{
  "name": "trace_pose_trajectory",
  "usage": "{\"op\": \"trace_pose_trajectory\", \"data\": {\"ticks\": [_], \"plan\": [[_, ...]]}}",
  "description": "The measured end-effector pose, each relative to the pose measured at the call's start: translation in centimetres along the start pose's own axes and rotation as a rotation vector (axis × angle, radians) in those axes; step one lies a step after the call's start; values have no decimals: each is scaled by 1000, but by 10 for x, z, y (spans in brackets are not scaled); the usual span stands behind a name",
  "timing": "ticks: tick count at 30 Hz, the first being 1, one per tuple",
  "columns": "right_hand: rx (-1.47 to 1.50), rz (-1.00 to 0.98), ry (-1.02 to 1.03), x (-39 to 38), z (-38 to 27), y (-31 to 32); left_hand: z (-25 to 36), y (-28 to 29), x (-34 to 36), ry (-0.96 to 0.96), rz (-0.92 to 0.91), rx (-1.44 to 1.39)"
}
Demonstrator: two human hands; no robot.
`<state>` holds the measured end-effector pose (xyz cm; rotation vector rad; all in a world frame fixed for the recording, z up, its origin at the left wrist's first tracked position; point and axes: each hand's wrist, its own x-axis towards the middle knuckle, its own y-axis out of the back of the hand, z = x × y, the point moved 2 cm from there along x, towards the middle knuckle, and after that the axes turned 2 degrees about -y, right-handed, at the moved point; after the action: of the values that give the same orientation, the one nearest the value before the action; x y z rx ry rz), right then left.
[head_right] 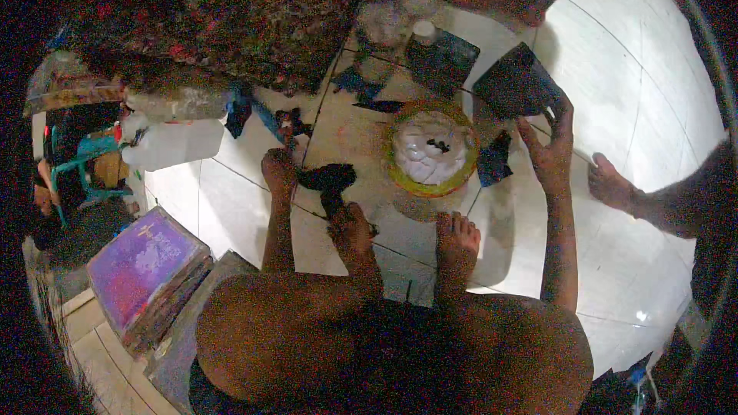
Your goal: The person prepares a purple ink mixture by hand by retrieving a container of white base and small bottles of pigment from a shelf, pouring portions into a bowl, and stirring the mixture with a spoon until the color is uniform.
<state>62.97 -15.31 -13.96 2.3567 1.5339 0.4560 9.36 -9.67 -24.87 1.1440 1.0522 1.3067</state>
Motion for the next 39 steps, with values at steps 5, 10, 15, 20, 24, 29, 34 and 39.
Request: {"op": "trace_pose_trajectory", "data": {"ticks": [5, 10, 15, 20, 24, 29, 34, 39], "plan": [[-46, 29, 24, -5, -4, 1, -59, -24, -13, -158, 43, -36], [-218, 290, 230, -40, -42, 21, -2, 51, -28, 292, -292, -880], [-82, -512, -88, -100, -60, -48, 99, 68, -43, 40, -519, -858], [311, -972, -382, -123, -75, -107, 209, 71, -74, 469, -641, -1548], [306, -943, -580, -128, -70, -104, 232, 87, -60, 374, -807, -1455], [396, -865, -573, -131, -67, -99, 227, 80, -61, 229, -761, -1472], [241, -794, -385, -129, -62, -91, 152, 58, -57, -16, -452, -989], [307, -884, -476, -133, -65, -100, 60, 37, -75, -133, -55, -484]]}}
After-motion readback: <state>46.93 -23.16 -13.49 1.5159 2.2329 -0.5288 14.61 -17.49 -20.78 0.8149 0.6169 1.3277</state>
